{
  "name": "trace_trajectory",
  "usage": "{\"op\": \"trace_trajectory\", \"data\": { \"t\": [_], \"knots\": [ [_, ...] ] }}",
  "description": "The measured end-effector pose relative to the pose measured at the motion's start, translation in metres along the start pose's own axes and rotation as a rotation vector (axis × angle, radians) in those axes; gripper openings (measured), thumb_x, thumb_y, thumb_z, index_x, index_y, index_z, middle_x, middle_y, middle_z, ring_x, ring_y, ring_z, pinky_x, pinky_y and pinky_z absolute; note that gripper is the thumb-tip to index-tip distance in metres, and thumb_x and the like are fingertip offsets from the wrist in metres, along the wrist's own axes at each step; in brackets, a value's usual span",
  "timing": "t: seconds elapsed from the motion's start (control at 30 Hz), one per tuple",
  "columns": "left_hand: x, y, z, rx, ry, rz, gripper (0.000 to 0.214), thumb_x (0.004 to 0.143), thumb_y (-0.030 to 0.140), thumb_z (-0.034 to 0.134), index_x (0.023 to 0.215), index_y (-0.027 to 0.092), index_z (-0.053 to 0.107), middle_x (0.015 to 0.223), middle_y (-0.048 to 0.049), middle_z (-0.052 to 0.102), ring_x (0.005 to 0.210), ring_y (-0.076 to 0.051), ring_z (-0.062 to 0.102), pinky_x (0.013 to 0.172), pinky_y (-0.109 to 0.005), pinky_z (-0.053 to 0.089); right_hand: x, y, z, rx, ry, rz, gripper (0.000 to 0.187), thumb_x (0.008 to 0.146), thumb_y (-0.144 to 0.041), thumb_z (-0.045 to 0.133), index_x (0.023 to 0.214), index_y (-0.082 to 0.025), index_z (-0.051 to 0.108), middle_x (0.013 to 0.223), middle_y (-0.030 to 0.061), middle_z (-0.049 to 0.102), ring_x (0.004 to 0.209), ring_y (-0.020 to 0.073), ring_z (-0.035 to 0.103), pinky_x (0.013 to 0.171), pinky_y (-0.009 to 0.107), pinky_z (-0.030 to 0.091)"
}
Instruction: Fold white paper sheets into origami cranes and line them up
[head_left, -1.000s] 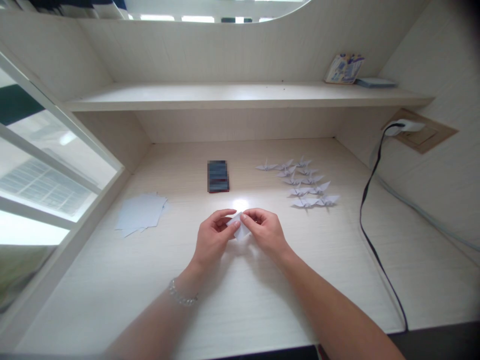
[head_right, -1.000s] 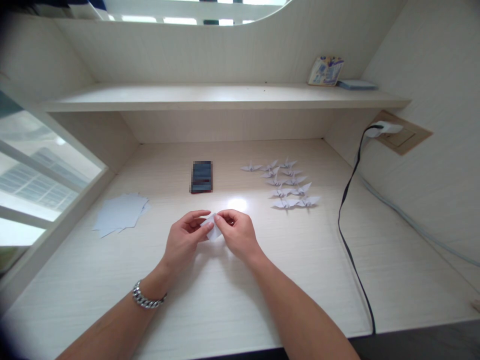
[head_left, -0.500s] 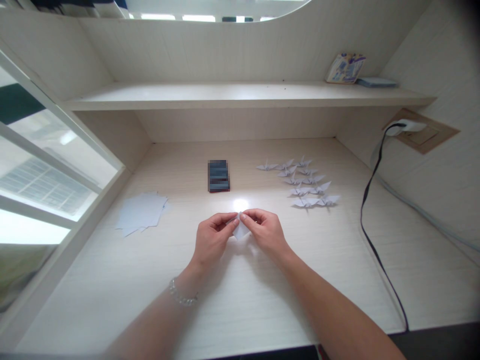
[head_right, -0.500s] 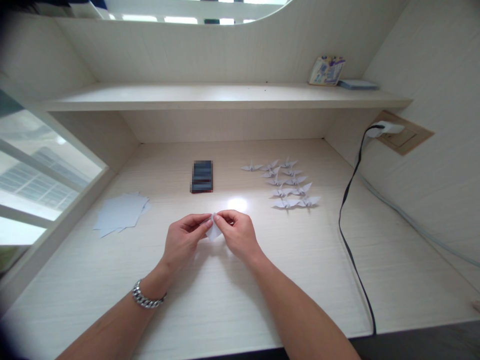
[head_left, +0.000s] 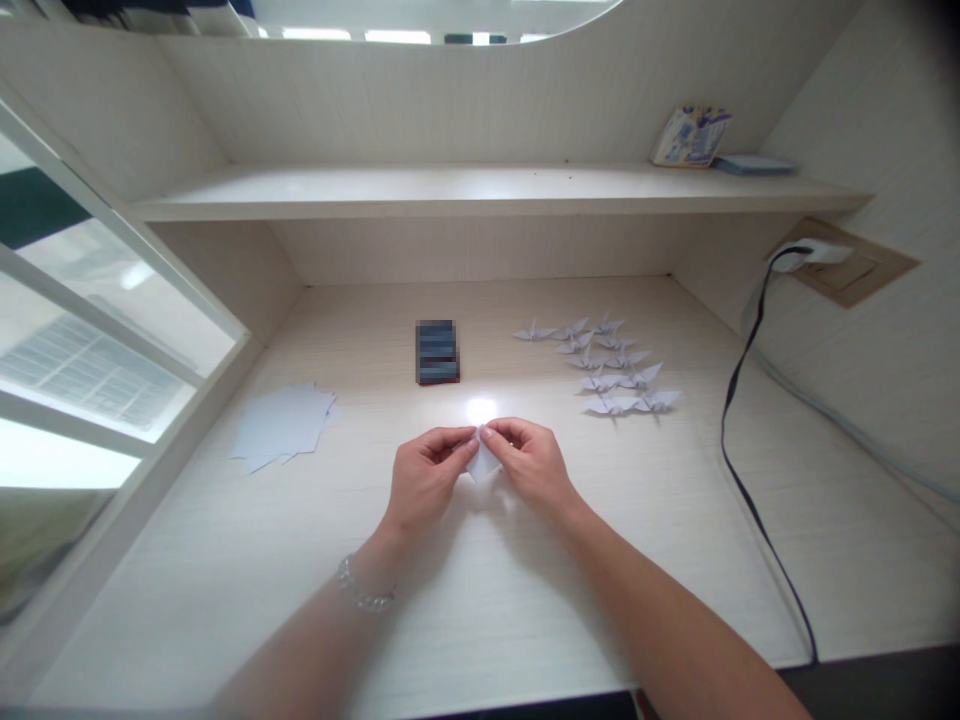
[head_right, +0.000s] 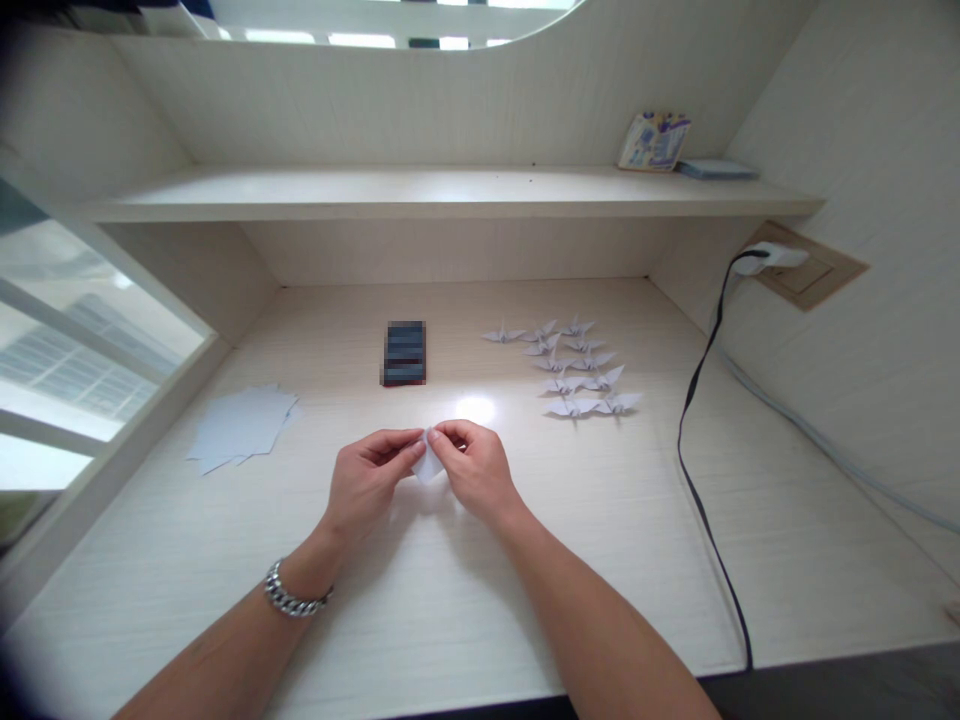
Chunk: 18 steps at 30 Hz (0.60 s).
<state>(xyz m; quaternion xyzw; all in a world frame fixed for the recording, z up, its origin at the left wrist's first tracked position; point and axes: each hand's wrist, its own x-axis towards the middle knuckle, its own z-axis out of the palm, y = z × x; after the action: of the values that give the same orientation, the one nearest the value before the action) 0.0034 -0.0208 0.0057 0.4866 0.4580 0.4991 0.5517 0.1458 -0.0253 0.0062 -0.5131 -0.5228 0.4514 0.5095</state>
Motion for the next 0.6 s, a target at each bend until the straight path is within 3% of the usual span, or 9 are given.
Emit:
{"op": "trace_trajectory", "data": {
  "t": [0.37,0.6],
  "knots": [
    [0.0000,-0.0004,0.0006,-0.023,-0.026,-0.053,0.026,0.065,0.030,0.074,0.087,0.015,0.072,0.083,-0.0087,0.070,0.071,-0.017,0.063,0.060,-0.026,0.051,0.0012,0.0035,-0.0013,-0.023,-0.013,-0.001,0.022,0.078,-0.036,0.058,0.079,-0.016,0.068,0.076,0.0052,0.068,0.068,0.0164,0.060,0.061,0.026,0.046],
    [0.0011,-0.0018,0.0000,-0.071,-0.047,-0.142,0.041,0.057,0.023,0.080,0.094,0.014,0.066,0.053,0.0050,0.053,0.052,-0.008,0.053,0.053,-0.021,0.046,0.0021,0.0040,-0.0007,0.003,0.088,0.025,0.023,0.077,-0.038,0.060,0.077,-0.016,0.067,0.075,0.0051,0.067,0.069,0.0169,0.060,0.063,0.027,0.047]
  ]
}}
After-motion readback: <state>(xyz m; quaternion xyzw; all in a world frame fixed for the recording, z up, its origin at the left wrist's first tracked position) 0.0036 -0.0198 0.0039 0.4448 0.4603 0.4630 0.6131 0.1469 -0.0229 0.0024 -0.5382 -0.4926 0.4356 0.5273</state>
